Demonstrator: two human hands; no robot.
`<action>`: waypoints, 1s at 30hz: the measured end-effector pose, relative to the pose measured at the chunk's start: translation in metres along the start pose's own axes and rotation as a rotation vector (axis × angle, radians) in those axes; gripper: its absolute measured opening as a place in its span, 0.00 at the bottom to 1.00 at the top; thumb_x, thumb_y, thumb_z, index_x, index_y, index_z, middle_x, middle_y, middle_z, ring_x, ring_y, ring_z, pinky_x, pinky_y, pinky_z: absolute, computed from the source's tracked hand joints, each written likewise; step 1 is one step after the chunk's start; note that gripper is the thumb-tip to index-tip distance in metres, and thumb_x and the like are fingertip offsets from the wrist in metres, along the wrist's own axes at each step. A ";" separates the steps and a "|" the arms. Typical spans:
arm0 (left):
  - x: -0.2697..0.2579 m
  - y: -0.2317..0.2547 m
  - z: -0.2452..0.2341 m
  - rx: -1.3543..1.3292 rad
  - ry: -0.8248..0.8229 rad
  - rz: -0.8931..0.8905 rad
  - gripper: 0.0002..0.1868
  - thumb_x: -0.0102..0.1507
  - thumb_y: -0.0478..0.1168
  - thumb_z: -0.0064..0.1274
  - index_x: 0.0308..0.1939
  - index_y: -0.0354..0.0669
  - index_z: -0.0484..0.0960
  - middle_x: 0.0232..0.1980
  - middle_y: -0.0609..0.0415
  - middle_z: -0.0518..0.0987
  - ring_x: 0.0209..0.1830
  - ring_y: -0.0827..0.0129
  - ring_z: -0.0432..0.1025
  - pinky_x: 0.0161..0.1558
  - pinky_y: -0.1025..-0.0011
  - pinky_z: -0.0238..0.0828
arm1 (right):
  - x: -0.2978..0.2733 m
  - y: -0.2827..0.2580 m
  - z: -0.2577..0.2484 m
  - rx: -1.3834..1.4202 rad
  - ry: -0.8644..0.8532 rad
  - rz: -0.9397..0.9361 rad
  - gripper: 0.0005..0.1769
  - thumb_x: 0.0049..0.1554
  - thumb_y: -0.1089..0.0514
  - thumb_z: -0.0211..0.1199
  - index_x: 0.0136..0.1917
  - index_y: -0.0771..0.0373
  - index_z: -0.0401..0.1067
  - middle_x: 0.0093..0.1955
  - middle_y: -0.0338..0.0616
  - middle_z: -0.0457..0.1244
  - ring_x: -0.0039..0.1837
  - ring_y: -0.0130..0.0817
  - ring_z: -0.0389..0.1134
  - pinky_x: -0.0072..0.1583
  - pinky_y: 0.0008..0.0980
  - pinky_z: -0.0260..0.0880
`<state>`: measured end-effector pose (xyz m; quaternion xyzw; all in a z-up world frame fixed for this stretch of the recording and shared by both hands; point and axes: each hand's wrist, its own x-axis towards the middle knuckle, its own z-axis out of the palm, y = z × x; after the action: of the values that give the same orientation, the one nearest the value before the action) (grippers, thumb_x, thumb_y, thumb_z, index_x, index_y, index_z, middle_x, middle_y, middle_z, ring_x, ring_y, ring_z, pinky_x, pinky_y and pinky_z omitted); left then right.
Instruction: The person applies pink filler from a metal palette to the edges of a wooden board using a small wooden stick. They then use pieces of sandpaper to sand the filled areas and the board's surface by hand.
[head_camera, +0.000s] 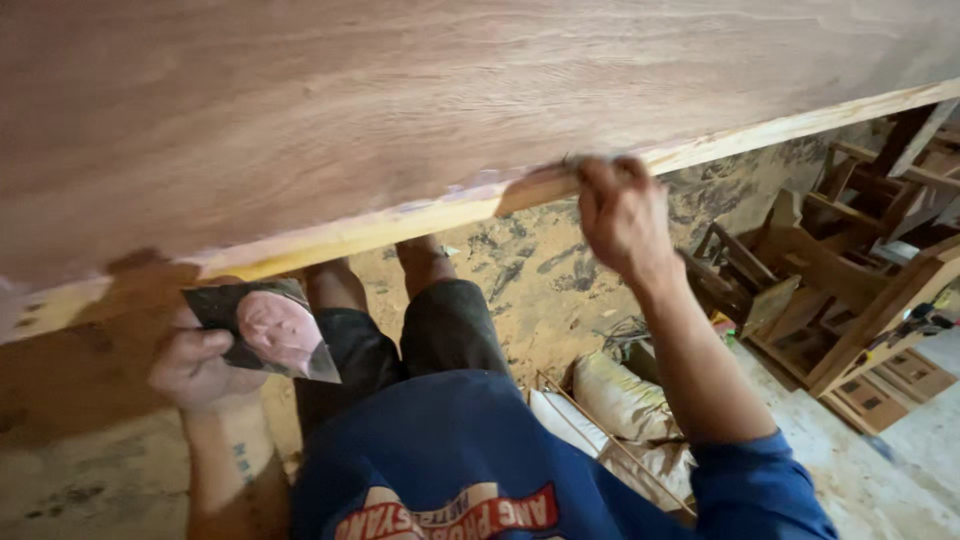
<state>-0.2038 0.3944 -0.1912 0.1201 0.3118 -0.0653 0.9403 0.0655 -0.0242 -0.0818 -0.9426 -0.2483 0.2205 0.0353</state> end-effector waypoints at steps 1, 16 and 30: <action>0.002 -0.001 -0.004 -0.013 -0.024 0.014 0.26 0.59 0.36 0.48 0.57 0.15 0.74 0.52 0.31 0.80 0.52 0.48 0.76 0.62 0.56 0.72 | -0.002 -0.009 0.001 -0.024 -0.059 0.046 0.16 0.65 0.64 0.52 0.58 0.65 0.81 0.50 0.69 0.71 0.34 0.33 0.69 0.25 0.29 0.58; -0.014 0.031 -0.005 -0.091 -0.022 0.088 0.29 0.57 0.36 0.48 0.60 0.19 0.76 0.55 0.33 0.81 0.56 0.49 0.78 0.65 0.56 0.72 | 0.029 -0.068 0.005 0.043 0.100 -0.108 0.11 0.72 0.59 0.51 0.57 0.62 0.75 0.50 0.51 0.73 0.46 0.33 0.70 0.47 0.30 0.73; -0.013 0.063 0.042 -0.316 0.017 0.154 0.32 0.55 0.32 0.42 0.63 0.16 0.69 0.50 0.25 0.80 0.45 0.41 0.79 0.50 0.49 0.77 | 0.043 -0.134 0.001 0.129 -0.058 -0.027 0.17 0.67 0.63 0.48 0.59 0.66 0.77 0.46 0.56 0.72 0.35 0.35 0.65 0.28 0.27 0.60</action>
<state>-0.1777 0.4450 -0.1392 -0.0051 0.3161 0.0579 0.9469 0.0380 0.1140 -0.0764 -0.9281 -0.2472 0.2629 0.0915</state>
